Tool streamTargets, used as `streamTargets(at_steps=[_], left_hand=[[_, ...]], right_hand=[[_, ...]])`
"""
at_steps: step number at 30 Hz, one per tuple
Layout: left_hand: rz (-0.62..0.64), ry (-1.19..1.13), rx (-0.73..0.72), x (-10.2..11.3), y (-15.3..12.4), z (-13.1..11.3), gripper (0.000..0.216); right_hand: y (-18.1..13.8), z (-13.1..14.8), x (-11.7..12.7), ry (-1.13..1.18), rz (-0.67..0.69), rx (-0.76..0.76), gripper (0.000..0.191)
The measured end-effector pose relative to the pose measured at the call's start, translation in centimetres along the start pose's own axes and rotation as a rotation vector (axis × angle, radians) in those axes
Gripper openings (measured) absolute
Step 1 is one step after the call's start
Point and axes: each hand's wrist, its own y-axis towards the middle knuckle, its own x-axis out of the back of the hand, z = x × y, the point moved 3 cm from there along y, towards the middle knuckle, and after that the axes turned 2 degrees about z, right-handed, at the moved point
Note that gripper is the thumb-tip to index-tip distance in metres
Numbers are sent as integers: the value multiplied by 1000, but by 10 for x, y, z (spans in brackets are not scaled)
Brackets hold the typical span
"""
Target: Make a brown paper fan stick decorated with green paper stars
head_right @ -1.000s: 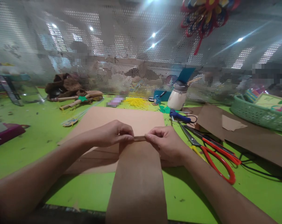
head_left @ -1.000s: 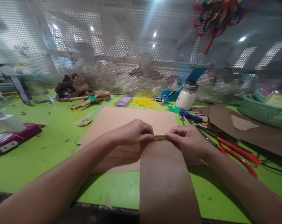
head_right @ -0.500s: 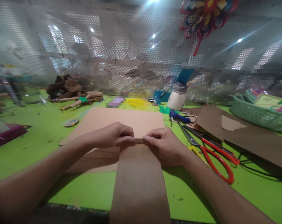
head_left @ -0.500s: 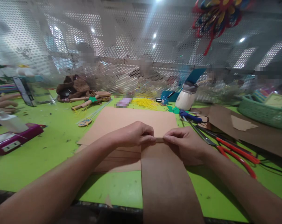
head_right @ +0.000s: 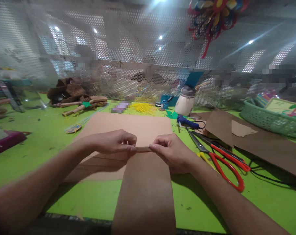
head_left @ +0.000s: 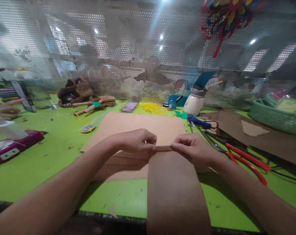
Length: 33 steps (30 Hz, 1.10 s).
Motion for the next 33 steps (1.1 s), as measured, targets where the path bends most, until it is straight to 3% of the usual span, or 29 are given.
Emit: streamTargets(at_steps=[6,11,15,20,25,30,33], left_hand=[[-27,-179,-25,-5,3,-1,23],[-28,-398,67,-5,2,4,29],[-21,-441,90,-1,2,11,29],[153,-496,8,1,-1,16,28],[119,-433,-25,3,-1,16,27],[7,-498,-52,8,-3,12,26],[25,-657,-108,3,-3,6,24]], right_hand=[[0,1,-1,78,-47,-4,29],[1,-7,4,172,-67,-38,28],[2,-10,11,207,-39,-60,28],[2,-10,17,240,45,-60,32],[-1,-12,18,235,49,-60,35],[-4,-9,25,490,-80,13,37],[-8,-2,24,683,-172,56,36]])
